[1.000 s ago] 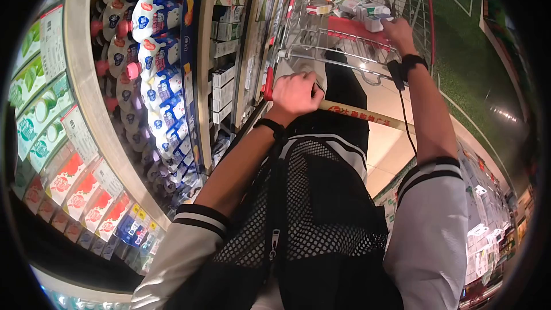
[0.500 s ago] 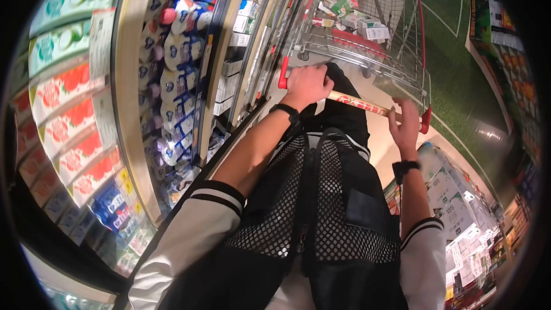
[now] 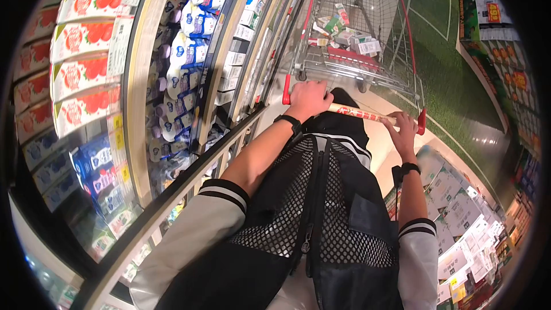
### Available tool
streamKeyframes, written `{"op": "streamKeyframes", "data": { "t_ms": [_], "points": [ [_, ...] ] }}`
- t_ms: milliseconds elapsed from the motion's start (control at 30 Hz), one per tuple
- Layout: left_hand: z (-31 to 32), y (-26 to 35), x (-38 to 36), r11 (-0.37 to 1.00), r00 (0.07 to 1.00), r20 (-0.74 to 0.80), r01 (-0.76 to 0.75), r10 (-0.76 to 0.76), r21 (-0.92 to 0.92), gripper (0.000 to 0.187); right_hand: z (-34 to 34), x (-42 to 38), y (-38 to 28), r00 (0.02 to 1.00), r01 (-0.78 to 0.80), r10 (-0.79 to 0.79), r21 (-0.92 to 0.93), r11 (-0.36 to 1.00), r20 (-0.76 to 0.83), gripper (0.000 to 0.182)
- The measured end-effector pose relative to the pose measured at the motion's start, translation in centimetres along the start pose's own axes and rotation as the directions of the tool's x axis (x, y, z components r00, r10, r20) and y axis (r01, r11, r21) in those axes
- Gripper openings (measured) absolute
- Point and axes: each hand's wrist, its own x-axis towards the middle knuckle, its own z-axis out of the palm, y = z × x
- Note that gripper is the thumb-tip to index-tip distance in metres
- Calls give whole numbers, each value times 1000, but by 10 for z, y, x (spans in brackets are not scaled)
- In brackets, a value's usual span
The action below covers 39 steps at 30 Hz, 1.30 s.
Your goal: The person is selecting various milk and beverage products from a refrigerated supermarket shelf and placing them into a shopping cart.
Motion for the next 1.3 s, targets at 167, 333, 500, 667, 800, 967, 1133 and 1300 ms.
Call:
{"op": "streamKeyframes", "data": {
  "t_ms": [167, 333, 500, 667, 800, 967, 1133, 1300],
  "points": [
    [22, 10, -35, 1000, 995, -98, 10, -12, -23, 36, 3, -30, 7, 999, -22, 21, 30, 999, 44, 41],
    [40, 14, -57, 999, 987, -157, 32, -34, -20, 34, 10, -52, 15, 1000, 26, -26, -5, 1000, 10, 41],
    [51, 21, -81, 999, 984, -172, 42, -36, 29, 36, 24, -81, 23, 984, 87, -92, -41, 995, -152, 38],
    [72, 26, -118, 995, 988, -135, 80, -73, 52, 32, 30, -126, 21, 979, 83, -88, -34, 996, -186, 37],
    [99, 26, -164, 997, 993, -91, 77, -75, 20, 35, 43, -171, 18, 982, 72, -78, -39, 997, -174, 37],
    [130, 20, -236, 1000, 996, -90, 24, -25, -19, 37, 68, -254, 10, 991, 26, -30, -28, 999, -128, 36],
    [157, 12, -304, 999, 988, -152, -34, 32, -11, 29, 97, -327, 0, 990, 35, -47, -89, 995, -135, 32],
    [182, 0, -359, 991, 969, -235, -98, 75, -88, 26, 124, -384, -4, 995, -28, 19, -96, 995, -94, 31]
  ]
}}
